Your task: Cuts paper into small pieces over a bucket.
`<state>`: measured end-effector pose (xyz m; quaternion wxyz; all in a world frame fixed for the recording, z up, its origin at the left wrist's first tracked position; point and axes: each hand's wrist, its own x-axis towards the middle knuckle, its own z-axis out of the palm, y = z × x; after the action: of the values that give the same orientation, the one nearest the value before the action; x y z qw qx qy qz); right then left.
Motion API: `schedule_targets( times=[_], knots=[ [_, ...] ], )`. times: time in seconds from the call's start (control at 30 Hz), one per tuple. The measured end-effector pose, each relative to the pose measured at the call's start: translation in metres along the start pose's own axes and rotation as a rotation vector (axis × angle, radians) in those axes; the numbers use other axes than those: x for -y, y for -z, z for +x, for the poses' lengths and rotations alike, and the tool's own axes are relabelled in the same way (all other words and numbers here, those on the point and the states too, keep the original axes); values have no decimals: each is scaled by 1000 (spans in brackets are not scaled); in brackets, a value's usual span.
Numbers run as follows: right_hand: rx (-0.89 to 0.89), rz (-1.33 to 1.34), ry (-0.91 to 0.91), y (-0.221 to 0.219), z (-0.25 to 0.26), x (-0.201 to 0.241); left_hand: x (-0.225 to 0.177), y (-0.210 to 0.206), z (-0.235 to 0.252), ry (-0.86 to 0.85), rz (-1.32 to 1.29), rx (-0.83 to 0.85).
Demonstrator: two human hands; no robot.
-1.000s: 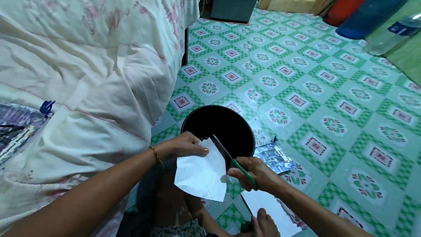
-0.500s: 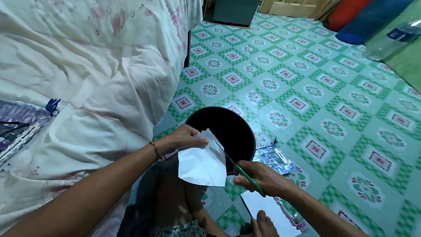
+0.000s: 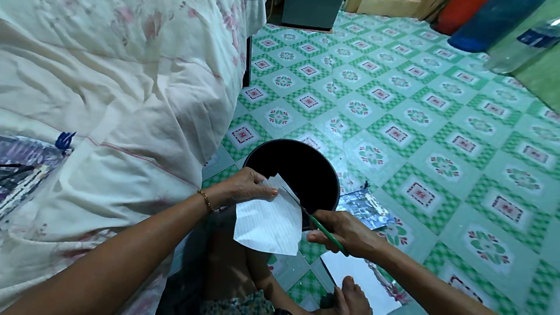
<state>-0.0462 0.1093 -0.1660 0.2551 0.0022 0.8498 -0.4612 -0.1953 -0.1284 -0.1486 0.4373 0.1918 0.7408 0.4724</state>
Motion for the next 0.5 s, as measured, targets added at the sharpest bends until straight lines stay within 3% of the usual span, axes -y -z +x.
schedule_targets(
  times=[0.5],
  knots=[
    [5, 41, 14, -7, 5, 2, 0, -6, 0, 52, 11, 32]
  ],
)
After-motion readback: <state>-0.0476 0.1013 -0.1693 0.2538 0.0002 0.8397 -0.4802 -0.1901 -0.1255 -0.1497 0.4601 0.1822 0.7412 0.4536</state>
